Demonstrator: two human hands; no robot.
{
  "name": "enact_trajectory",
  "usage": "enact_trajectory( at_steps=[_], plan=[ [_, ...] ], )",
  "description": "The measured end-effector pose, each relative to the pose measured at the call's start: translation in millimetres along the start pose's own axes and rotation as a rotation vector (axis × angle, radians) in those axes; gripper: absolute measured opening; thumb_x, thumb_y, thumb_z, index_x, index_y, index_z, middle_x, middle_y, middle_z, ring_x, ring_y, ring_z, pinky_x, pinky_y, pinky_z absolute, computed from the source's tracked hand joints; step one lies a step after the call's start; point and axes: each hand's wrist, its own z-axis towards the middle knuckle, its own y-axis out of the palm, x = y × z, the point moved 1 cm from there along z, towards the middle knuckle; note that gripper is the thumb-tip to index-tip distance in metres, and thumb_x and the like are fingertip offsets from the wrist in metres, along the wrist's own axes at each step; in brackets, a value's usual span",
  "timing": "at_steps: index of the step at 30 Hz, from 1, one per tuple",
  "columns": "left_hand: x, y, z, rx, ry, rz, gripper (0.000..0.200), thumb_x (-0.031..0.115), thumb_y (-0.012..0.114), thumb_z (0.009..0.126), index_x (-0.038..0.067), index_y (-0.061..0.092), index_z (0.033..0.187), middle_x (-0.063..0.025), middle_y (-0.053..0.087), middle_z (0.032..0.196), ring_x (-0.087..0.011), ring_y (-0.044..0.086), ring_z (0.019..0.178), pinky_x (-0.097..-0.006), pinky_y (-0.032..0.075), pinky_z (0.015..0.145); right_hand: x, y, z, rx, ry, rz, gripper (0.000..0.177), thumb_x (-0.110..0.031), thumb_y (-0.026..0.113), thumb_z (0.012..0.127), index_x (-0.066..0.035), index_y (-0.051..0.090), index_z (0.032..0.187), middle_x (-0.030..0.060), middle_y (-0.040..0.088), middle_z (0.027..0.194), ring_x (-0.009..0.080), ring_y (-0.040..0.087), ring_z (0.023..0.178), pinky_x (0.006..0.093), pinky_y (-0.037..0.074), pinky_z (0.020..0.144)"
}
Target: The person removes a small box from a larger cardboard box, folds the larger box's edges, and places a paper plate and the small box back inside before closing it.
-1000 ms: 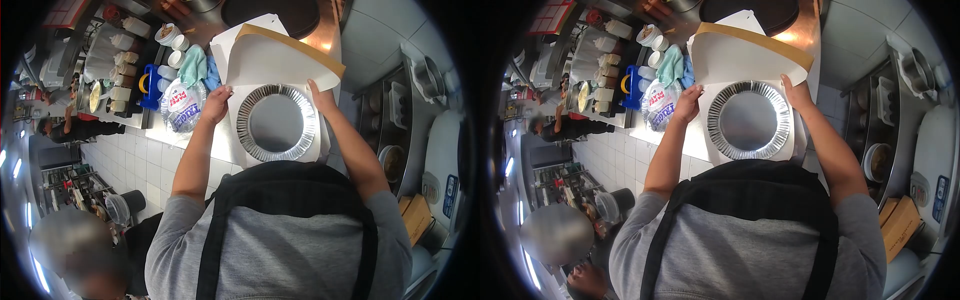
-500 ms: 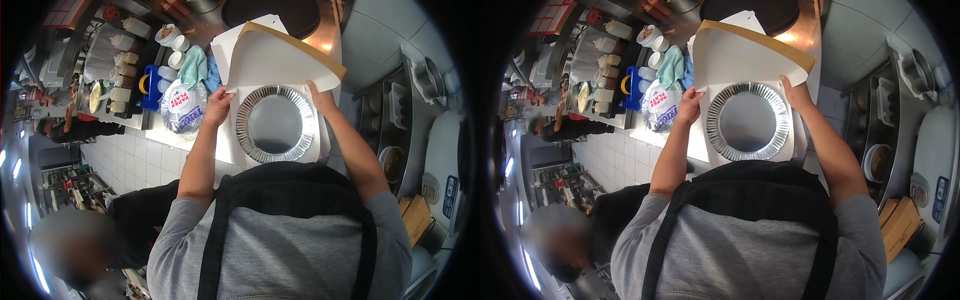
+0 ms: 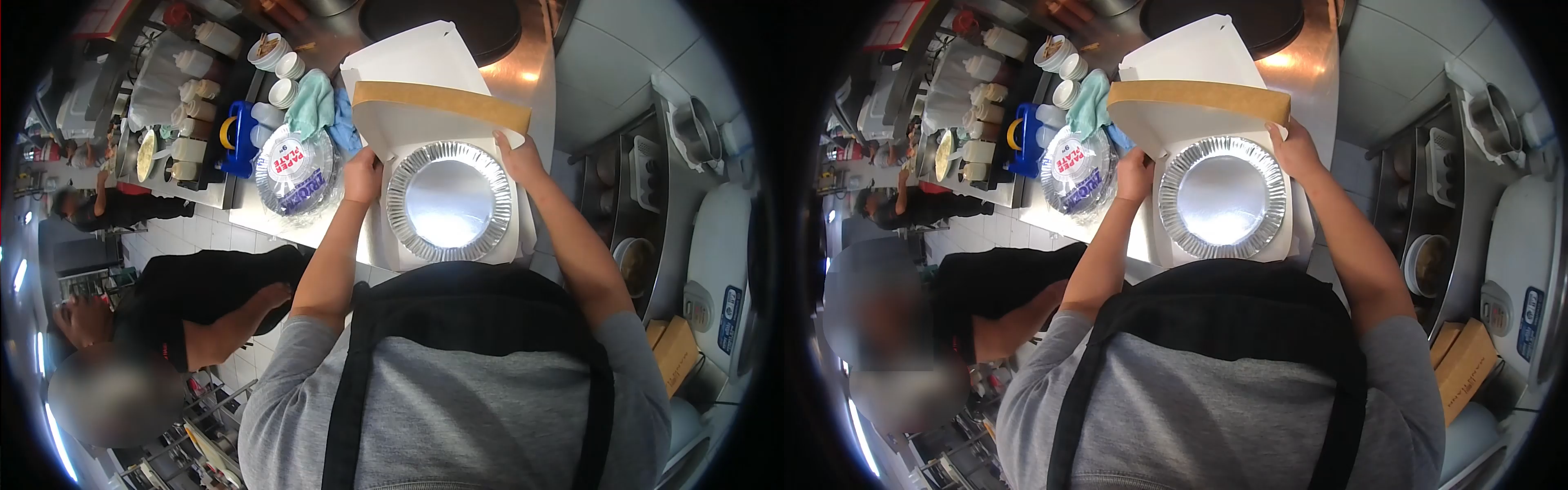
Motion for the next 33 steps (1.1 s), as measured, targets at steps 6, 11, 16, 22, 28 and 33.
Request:
enact_trajectory(
  at_steps=[6, 11, 16, 22, 28, 33],
  plan=[
    [5.1, -23.4, 6.5, -0.219, 0.129, -0.06, 0.025, 0.016, 0.069, 0.079, 0.005, 0.068, 0.102, -0.0169, 0.067, 0.098, -0.0359, 0.066, 0.084, -0.0408, 0.053, 0.07, -2.3, 0.1, 1.5, -0.035, -0.045, -0.113, 0.029, -0.024, 0.054, 0.094, -0.003, 0.059, 0.115, 0.0196, 0.061, 0.111, 0.0405, 0.059, 0.103, 0.0429, 0.048, 0.088],
    [30.9, -3.2, 12.6, -0.216, -0.092, 0.236, 0.035, 0.026, 0.071, 0.077, -0.004, 0.067, 0.095, -0.0233, 0.066, 0.093, -0.0385, 0.066, 0.083, -0.0435, 0.053, 0.075, -19.6, 0.9, -1.1, -0.075, -0.083, -0.284, 0.03, -0.027, 0.051, 0.094, -0.004, 0.058, 0.113, 0.0162, 0.051, 0.111, 0.0419, 0.056, 0.098, 0.0471, 0.047, 0.086],
    [34.7, 12.1, 18.6, -0.162, -0.258, 0.317, 0.033, 0.024, 0.067, 0.078, -0.008, 0.066, 0.083, -0.0265, 0.065, 0.089, -0.0401, 0.066, 0.079, -0.0444, 0.054, 0.075, -19.6, 0.3, -8.2, -0.066, -0.084, -0.253, 0.027, -0.023, 0.052, 0.093, -0.004, 0.057, 0.111, 0.018, 0.053, 0.11, 0.0419, 0.056, 0.099, 0.0468, 0.047, 0.086],
    [25.2, 8.4, 23.5, -0.085, -0.267, 0.241, 0.025, 0.016, 0.061, 0.078, -0.008, 0.065, 0.08, -0.0261, 0.066, 0.09, -0.0421, 0.066, 0.082, -0.0467, 0.054, 0.077, -6.7, -10.7, 11.9, -0.051, -0.094, -0.21, 0.027, -0.019, 0.06, 0.088, -0.001, 0.063, 0.108, 0.0218, 0.064, 0.103, 0.0406, 0.061, 0.097, 0.0431, 0.049, 0.084],
    [19.3, 12.8, 27.6, -0.126, -0.296, 0.242, 0.024, 0.015, 0.061, 0.077, -0.008, 0.066, 0.082, -0.0291, 0.065, 0.091, -0.0429, 0.066, 0.085, -0.0479, 0.052, 0.08, -1.0, -16.2, 29.7, -0.098, -0.14, -0.244, 0.032, -0.02, 0.066, 0.083, 0.0, 0.063, 0.108, 0.0225, 0.065, 0.105, 0.0396, 0.062, 0.098, 0.0425, 0.049, 0.086],
    [24.3, 8.2, 25.9, -0.179, -0.281, 0.173, 0.024, 0.014, 0.061, 0.076, -0.008, 0.066, 0.085, -0.0292, 0.066, 0.086, -0.0433, 0.066, 0.082, -0.0483, 0.053, 0.078, -17.1, 8.4, -5.6, -0.026, -0.036, -0.376, 0.038, -0.018, 0.067, 0.078, -0.006, 0.061, 0.114, 0.0206, 0.058, 0.111, 0.0401, 0.058, 0.103, 0.0449, 0.048, 0.09]
  ],
)
